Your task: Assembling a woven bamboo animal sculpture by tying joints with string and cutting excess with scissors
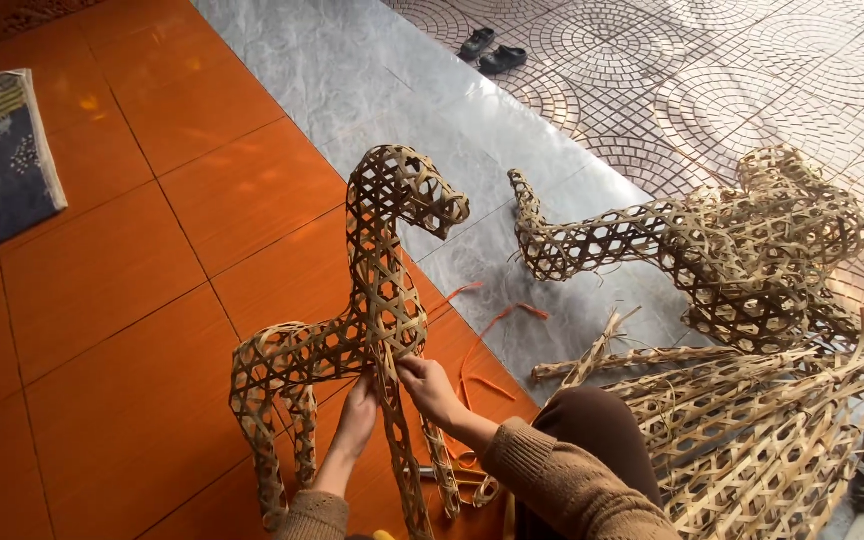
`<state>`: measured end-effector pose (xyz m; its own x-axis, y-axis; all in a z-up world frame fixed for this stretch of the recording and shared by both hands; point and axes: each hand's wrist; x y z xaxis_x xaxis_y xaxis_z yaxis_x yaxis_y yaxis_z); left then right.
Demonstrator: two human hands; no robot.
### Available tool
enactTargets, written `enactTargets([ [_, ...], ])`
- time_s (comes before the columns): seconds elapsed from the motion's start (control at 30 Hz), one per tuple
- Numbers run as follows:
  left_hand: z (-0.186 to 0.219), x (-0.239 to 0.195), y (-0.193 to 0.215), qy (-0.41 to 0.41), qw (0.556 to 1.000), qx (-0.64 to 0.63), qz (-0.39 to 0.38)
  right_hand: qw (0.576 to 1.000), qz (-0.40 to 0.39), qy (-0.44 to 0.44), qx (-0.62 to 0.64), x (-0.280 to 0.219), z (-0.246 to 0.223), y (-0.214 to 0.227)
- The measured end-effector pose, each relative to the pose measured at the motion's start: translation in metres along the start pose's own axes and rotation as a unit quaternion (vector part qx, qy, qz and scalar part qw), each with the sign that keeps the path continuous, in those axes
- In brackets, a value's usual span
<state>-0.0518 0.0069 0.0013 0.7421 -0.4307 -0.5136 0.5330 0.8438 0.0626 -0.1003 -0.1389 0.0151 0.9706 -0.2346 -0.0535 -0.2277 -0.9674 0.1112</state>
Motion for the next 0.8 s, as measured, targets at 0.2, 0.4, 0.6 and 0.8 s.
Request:
enactTargets([
  [0.2, -0.032, 0.035, 0.018, -0.181, 0.922, 0.310, 0.145, 0.991, -0.002, 0.051, -0.124, -0.002, 0.008, 0.002],
  [0.4, -0.011, 0.017, 0.037, -0.159, 0.895, 0.391, 0.147, 0.932, -0.023, 0.108, -0.346, -0.006, 0.014, 0.001],
  [0.6, 0.041, -0.026, 0.034, -0.079, 0.973, 0.187, 0.110, 0.913, -0.054, 0.080, -0.397, -0.002, 0.023, -0.002],
  [0.8, 0.056, -0.031, 0.018, -0.117, 0.992, 0.027, -0.031, 0.911, -0.179, 0.079, -0.362, -0.014, -0.011, -0.008],
])
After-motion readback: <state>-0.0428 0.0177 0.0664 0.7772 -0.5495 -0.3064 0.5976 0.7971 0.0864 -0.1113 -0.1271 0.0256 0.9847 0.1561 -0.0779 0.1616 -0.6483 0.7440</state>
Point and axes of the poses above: each hand's wrist, its own x-axis towards the middle knuckle, its own y-axis out of the back of the hand, z = x × y, and after that the axes turned 8 degrees about y, right-handed
